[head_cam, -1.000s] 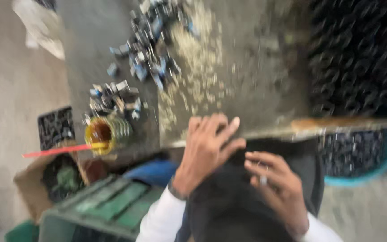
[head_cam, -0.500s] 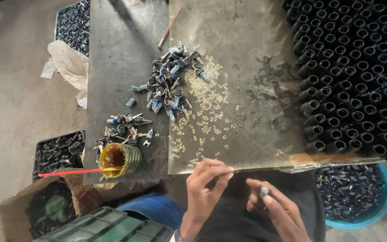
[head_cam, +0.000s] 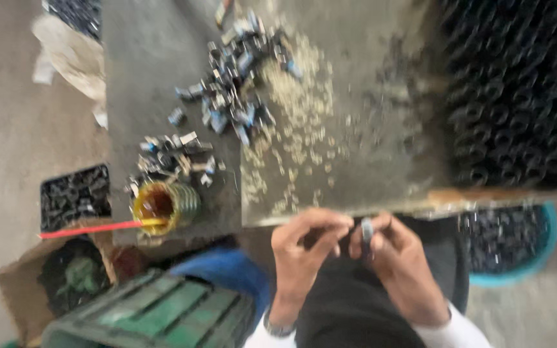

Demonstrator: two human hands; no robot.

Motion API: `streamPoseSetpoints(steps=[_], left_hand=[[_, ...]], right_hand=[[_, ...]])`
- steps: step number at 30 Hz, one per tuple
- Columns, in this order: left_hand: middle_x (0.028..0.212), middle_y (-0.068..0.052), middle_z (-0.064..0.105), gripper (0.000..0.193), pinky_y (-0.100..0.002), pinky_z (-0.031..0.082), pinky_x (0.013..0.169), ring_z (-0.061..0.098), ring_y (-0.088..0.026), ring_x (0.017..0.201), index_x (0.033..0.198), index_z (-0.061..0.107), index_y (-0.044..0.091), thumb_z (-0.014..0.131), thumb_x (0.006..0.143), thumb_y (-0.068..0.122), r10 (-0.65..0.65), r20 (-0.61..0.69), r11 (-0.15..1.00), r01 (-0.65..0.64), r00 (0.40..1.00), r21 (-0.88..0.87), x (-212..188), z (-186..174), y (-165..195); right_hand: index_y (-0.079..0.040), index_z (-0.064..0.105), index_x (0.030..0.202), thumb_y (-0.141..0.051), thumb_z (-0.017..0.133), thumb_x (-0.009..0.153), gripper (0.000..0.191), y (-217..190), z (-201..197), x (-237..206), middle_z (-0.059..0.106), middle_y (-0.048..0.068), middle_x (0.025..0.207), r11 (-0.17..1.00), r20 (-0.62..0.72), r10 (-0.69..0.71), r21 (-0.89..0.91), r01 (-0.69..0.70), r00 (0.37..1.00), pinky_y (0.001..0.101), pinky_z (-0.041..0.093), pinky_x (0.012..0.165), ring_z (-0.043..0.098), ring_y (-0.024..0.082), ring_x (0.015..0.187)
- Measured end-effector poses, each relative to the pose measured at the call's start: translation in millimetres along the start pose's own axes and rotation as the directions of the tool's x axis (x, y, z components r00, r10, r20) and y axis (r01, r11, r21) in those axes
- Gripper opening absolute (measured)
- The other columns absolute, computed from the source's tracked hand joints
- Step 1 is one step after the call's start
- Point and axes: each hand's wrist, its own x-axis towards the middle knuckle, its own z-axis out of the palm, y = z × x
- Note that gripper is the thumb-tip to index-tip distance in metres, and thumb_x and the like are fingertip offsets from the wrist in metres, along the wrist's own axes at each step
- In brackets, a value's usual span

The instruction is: The person picks up small metal components one at a time, dips a red-handled brush into a jar of amber paste, and brushes the paste onto each component, setting finished pieces on the work table.

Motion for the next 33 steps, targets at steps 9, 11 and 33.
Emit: streamPoseSetpoints(steps=[9,11,33], left_hand=[[0.107,-0.008,0.07,0.014,-0.024,0.061,0.074,0.071,-0.011,0.083,0.104,0.071,-0.002,0.075,0.092,-0.01,0.159,0.027,0.986,-0.16,0.987,0.054,-5,17,6],[0.107,-0.009,0.07,0.014,-0.025,0.062,0.072,0.071,-0.012,0.082,0.103,0.072,-0.003,0.074,0.092,-0.01,0.16,0.016,0.986,-0.16,0.987,0.05,-5,19,7],[0.107,-0.008,0.07,0.014,-0.026,0.063,0.074,0.072,-0.013,0.088,0.102,0.072,-0.001,0.077,0.091,-0.008,0.241,0.006,0.96,-0.239,0.97,0.146,-8,16,-2]], right_hand=[[-0.004,0.056,0.11,-0.014,0.07,0.1,0.02,-2,13,-5,0.061,0.009,0.111,0.982,-0.002,-0.095,0.166,0.094,0.995,0.0333,0.053,0.085,0.064,0.02,0.096],[-0.005,0.056,0.11,-0.013,0.071,0.1,0.02,-2,15,-5,0.059,0.008,0.111,0.979,0.005,-0.105,0.175,0.103,0.994,0.0336,0.053,0.085,0.064,0.02,0.097],[-0.001,0.056,0.106,0.001,0.066,0.099,0.012,-2,19,-1,0.059,0.01,0.108,0.98,-0.01,-0.196,-0.012,0.196,0.98,0.0334,0.054,0.087,0.063,0.018,0.098]])
